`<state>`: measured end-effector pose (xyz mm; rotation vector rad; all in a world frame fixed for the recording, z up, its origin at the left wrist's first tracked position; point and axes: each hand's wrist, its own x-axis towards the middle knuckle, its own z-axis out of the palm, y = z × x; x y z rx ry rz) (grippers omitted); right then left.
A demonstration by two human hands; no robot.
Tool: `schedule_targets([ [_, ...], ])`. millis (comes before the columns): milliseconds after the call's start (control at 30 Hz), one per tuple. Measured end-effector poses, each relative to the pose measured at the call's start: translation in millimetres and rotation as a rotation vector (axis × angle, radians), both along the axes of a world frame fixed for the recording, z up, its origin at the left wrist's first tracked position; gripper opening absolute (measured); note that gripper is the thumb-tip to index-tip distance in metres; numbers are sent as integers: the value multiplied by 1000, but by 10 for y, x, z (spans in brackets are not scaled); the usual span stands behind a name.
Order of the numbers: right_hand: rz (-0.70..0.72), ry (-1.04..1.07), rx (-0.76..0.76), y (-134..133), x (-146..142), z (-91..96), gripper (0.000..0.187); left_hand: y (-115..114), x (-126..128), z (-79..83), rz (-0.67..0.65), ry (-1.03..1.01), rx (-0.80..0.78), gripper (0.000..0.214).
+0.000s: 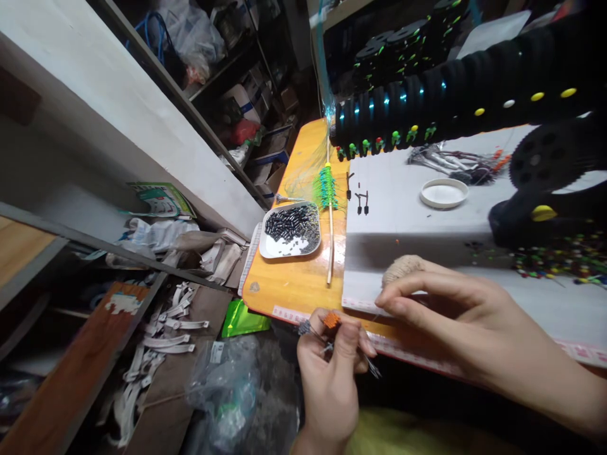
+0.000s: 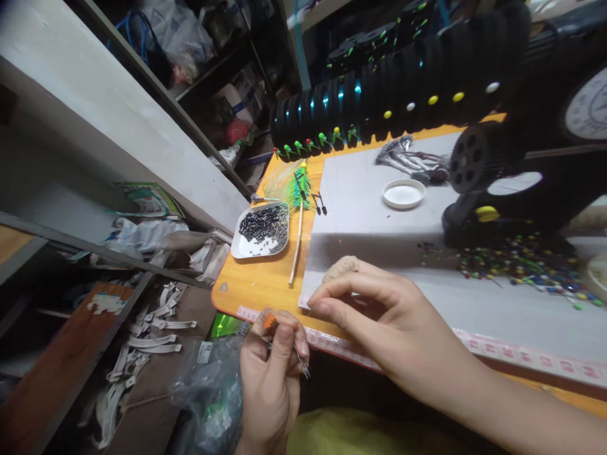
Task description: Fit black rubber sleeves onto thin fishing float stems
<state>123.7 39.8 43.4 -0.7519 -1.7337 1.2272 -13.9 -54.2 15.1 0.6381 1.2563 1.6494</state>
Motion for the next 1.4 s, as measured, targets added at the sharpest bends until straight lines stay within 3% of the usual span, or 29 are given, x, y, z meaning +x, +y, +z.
schedule_targets([
  [200, 25, 14, -3, -5, 3, 32, 27, 17, 4, 12, -1, 18, -2, 42],
  [333, 95, 22, 54, -27, 37, -18, 16, 15, 11, -6, -4, 24, 20, 41],
  [433, 129, -1, 215, -63, 64, -97, 11, 4, -7, -69, -27, 44, 61, 33],
  [567, 131, -117, 471, -144, 54, -172, 17, -7, 2, -127, 91, 164, 267, 14],
  [667, 159, -152, 493, -190, 35, -165, 18, 2, 41, -54, 26, -13, 432, 13],
  [733, 180, -155, 470, -191, 33, -137, 19, 15, 15, 40, -28, -205, 441, 18],
  [800, 155, -155, 474, -169, 36, -100, 20, 31, -102, 127, 20, -258, 421, 22],
  [867, 103, -149, 464, -136, 37, -60, 19, 56, -310, 167, 135, -52, 423, 28],
  [933, 81, -151, 395, -110, 32, -24, 16, 98, -560, 157, 255, 430, 368, 30],
  [967, 84, -154, 348, -100, 29, -11, 17, 125, -679, 142, 264, 705, 276, 25],
  [1033, 106, -158, 256, -89, 21, 6, 20, 186, -868, 116, 193, 951, 143, 15],
  [1133, 123, -149, 157, -69, 18, 8, 22, 258, -988, 124, 27, 1073, 51, 11],
  [1233, 144, -133, 120, -34, 22, 4, 23, 255, -961, 162, -37, 1195, 6, 30],
  [1300, 147, -117, 131, -14, 25, 8, 21, 209, -897, 172, 33, 1226, 55, 27],
  [1400, 122, -96, 137, -1, 28, 22, 19, 113, -721, 147, 233, 1040, 229, 14],
])
